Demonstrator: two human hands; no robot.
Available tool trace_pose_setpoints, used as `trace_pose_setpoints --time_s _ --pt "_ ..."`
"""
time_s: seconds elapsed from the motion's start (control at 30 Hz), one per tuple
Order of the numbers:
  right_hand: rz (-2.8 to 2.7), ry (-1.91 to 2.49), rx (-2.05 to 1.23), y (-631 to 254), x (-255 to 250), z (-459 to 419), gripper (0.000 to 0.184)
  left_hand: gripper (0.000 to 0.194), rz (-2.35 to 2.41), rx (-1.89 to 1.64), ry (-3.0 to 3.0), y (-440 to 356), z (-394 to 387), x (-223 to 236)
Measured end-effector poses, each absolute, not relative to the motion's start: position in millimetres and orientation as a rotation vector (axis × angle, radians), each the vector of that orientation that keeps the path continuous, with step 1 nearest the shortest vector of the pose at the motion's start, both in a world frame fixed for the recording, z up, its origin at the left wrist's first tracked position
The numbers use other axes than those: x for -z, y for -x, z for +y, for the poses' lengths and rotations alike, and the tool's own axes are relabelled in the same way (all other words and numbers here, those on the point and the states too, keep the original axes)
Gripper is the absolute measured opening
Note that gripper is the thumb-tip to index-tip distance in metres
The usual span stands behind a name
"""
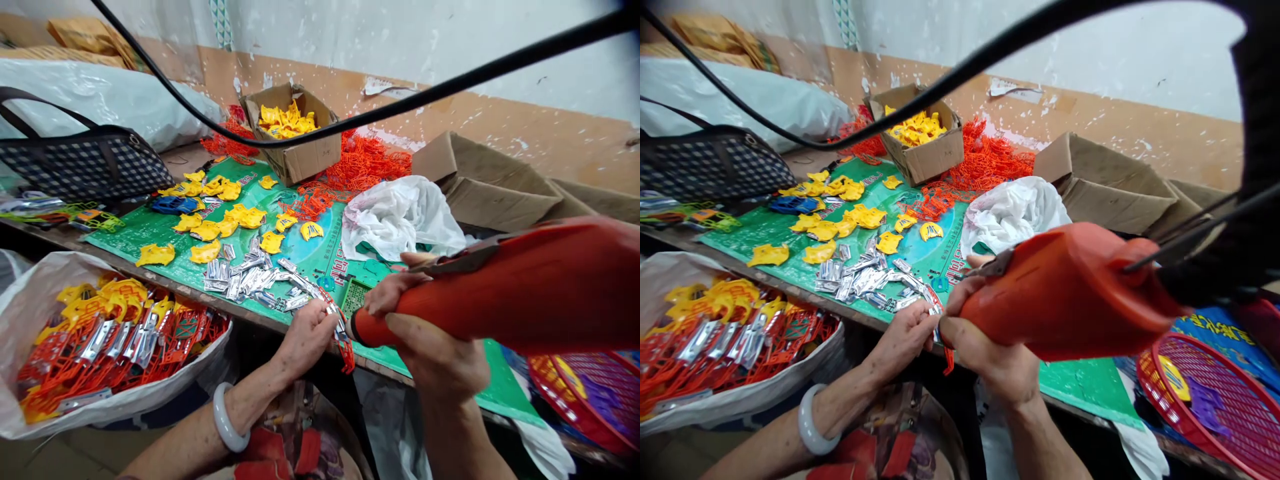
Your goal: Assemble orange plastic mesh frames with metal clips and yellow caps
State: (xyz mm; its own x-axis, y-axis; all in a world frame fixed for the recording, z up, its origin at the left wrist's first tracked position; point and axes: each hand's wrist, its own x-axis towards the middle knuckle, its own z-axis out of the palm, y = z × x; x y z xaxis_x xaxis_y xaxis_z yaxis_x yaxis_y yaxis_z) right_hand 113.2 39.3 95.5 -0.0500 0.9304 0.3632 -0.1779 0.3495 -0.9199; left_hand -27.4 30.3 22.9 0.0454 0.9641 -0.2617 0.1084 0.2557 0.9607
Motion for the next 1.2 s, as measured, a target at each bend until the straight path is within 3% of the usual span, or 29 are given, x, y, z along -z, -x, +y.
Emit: trace_pose_setpoints --time_s 0.27,0.53,0.7,1.07,1.2 --pt "-0.978 0.841 -0.825 -134.4 -108.2 53.5 0.035 0.024 0.889 -1.018 -0.532 53.5 25.9 -5.3" --pt "-0.862 1.157 -0.694 -166.1 -81.9 91.2 0.031 0.022 0.679 -1.093 -0.314 60.5 19.8 4.3" --pt "-0.868 1.129 -0.608 -173.3 -78.2 101.6 0.039 0.028 0.605 -1.116 -0.235 64.2 12.5 5.2" --pt "-0.929 1.108 -0.572 -170.2 -83.5 96.6 0.046 0.010 0.538 -1.136 -0.061 67.6 -4.3 14.1" --pt "-0.951 1.158 -0.519 -173.5 -85.6 102.8 0.043 0.014 0.518 -1.149 -0.032 71.9 -12.0 16.9"
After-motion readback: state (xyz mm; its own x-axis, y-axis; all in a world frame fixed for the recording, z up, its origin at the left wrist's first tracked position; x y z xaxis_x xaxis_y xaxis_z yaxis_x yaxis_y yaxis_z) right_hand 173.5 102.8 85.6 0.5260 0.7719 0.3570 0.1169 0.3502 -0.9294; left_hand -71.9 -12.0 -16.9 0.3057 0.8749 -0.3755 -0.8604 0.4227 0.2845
